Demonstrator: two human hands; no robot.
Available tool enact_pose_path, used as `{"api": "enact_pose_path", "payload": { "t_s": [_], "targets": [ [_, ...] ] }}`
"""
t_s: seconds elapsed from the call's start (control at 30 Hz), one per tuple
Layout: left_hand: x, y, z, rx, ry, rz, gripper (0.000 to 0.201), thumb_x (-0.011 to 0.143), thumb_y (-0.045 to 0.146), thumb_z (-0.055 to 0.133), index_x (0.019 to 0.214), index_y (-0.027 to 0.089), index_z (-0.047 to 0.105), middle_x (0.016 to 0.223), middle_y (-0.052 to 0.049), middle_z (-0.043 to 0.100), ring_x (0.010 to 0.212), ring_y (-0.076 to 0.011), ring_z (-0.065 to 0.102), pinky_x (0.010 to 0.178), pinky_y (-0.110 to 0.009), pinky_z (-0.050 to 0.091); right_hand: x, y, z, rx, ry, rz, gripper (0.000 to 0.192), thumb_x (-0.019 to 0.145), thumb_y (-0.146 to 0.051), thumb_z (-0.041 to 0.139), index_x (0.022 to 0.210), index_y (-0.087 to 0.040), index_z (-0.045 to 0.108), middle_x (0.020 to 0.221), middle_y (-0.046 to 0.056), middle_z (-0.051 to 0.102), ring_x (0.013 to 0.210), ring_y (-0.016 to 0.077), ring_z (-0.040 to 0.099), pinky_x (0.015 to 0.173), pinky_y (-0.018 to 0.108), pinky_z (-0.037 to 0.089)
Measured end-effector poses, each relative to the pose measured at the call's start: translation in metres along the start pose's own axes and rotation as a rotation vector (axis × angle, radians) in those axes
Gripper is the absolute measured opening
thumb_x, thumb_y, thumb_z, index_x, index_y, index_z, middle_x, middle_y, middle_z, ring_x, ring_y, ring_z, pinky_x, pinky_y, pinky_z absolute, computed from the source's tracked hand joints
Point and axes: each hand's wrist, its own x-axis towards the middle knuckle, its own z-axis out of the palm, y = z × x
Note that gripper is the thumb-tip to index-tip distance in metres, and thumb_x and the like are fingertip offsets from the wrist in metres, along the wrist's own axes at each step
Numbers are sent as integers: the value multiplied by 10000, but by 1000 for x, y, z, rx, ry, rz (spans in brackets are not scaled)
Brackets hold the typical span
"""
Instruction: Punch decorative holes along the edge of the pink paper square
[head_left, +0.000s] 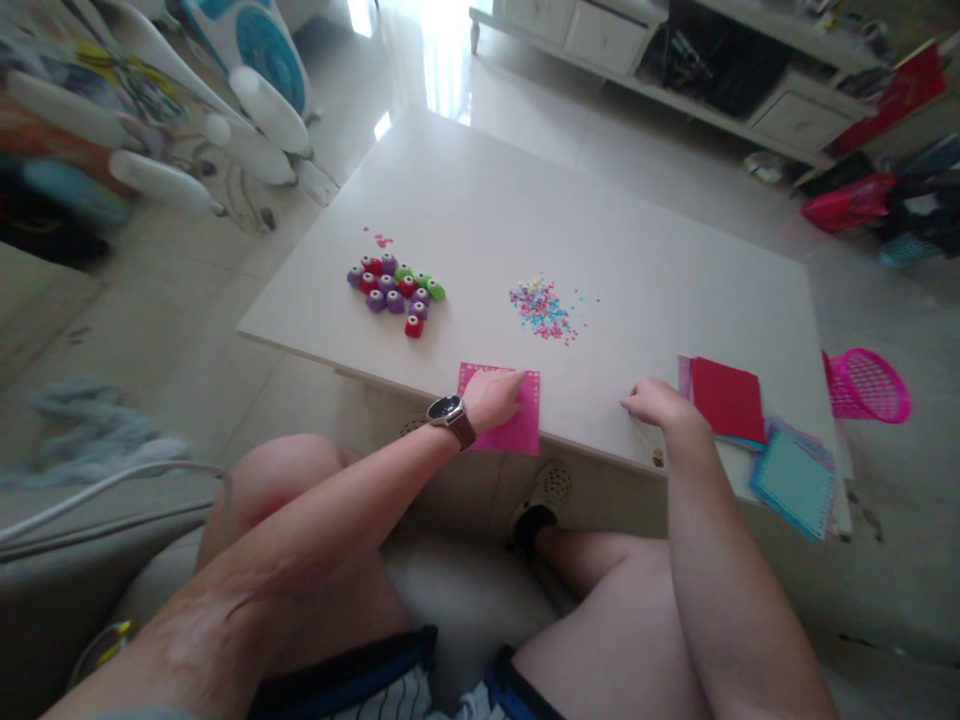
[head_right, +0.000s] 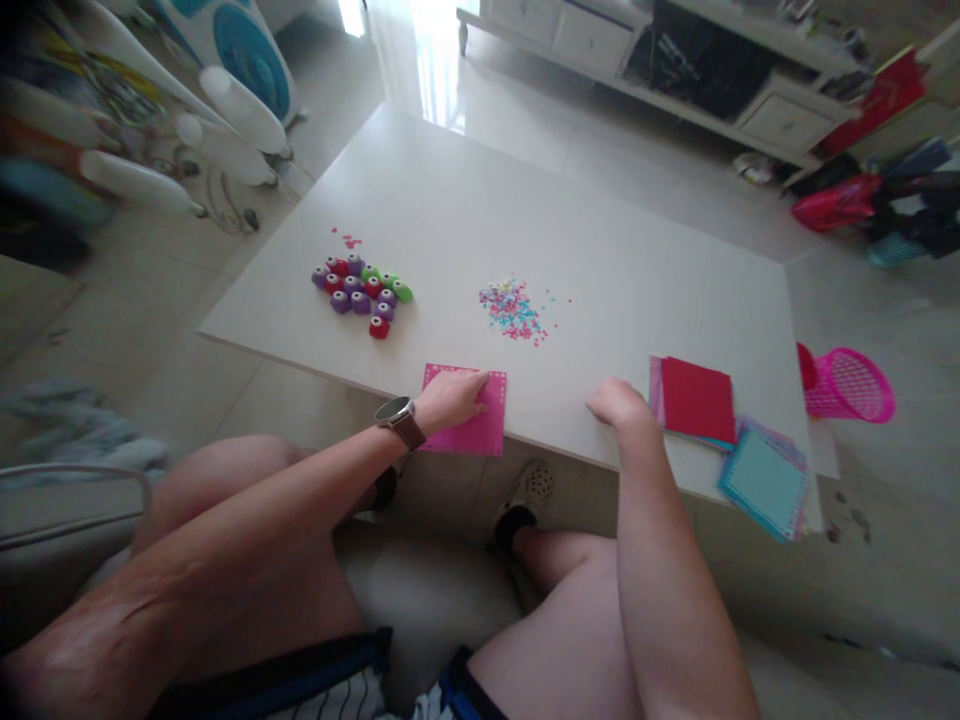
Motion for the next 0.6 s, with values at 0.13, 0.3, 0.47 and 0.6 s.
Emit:
{"api": "enact_pose_path", "payload": {
  "t_s": [0.13, 0.3, 0.47, 0.6],
  "targets": [
    [5, 4, -4, -28, 55, -42, 332, 1038, 434, 530, 1169, 164, 672, 1172, -162, 762, 1076, -295, 730, 897, -379, 530, -14, -25, -6, 37, 186, 21, 383, 958, -256, 482, 1022, -118, 833, 1139, 257, 775, 1042, 349, 760, 758, 358, 505],
    [11, -6, -33, -48, 148, -152, 575, 1126, 452, 243, 1014, 180, 738, 1120, -143, 776, 1017, -258, 718, 917, -380, 503, -27, -58, -9, 147, 229, -135, 335, 968, -339, 535, 1035, -195, 830, 1096, 182, 803, 1043, 312, 757, 807, 331, 509],
    [5, -33, -68, 46, 223, -426, 619, 1108, 485, 260, 1044, 147, 775, 1174, -195, 739, 1152, -335, 655, 1017, -469, 480, -27, -65, -4, 188, 202, -210, 297, 969, -322, 567, 1062, -197, 820, 1133, 161, 803, 1092, 288, 745, 878, 313, 508],
    [-5, -50, -75, 136, 249, -542, 433, 1046, 370, 406, 1278, 170, 712, 1487, -221, 556, 1362, -435, 479, 1023, -540, 488, -29, -66, -4, 232, 201, -283, 263, 968, -281, 576, 1059, -191, 806, 1149, 134, 803, 1110, 278, 736, 913, 317, 503]
  ]
}}
